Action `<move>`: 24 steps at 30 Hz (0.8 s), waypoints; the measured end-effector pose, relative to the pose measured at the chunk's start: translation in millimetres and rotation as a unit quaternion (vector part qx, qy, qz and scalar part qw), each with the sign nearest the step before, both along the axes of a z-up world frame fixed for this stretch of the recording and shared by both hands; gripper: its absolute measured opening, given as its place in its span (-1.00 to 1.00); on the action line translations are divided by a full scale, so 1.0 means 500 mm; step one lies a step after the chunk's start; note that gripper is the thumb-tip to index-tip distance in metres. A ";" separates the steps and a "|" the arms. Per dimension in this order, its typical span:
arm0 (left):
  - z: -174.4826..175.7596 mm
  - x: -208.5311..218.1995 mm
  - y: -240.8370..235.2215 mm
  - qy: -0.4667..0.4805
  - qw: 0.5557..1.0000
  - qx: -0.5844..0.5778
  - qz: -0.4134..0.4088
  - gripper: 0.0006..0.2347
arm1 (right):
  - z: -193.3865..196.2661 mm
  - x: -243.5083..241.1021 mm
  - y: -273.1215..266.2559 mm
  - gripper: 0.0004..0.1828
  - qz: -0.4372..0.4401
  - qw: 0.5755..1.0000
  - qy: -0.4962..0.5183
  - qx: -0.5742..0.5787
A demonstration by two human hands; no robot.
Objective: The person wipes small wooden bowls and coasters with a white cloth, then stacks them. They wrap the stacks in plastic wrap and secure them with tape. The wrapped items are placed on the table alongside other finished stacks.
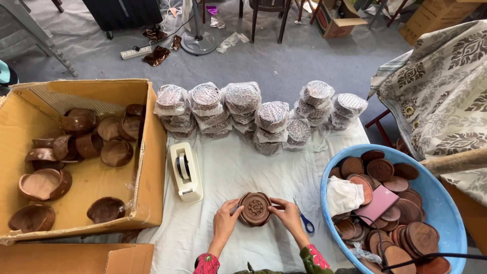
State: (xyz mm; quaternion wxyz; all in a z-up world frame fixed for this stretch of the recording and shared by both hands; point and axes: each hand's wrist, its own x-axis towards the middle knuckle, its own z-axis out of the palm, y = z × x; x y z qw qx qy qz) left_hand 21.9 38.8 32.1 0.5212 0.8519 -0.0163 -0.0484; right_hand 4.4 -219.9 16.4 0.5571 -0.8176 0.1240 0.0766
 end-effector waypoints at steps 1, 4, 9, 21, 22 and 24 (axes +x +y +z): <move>0.011 -0.003 -0.004 0.001 1.000 0.000 -0.001 -0.66 | 0.003 -0.002 0.005 -0.52 -0.001 1.000 0.001 0.000; 0.020 -0.012 -0.015 0.045 0.998 0.038 0.029 -0.67 | 0.002 -0.008 0.015 -0.55 -0.011 0.997 -0.018 -0.070; 0.000 -0.009 -0.019 0.046 0.996 0.043 0.065 -0.72 | -0.026 -0.005 0.012 -0.60 -0.084 0.992 0.036 0.085; -0.020 -0.006 -0.039 0.055 0.993 0.003 0.108 -0.63 | 0.015 0.000 0.054 -0.46 -0.106 0.994 0.002 0.012; -0.009 -0.003 -0.039 0.053 0.993 0.003 0.109 -0.63 | 0.012 0.001 0.052 -0.46 -0.106 0.994 0.001 0.013; 0.011 0.001 -0.040 0.045 0.992 -0.026 0.113 -0.62 | 0.004 0.004 0.047 -0.46 -0.111 0.991 -0.063 0.052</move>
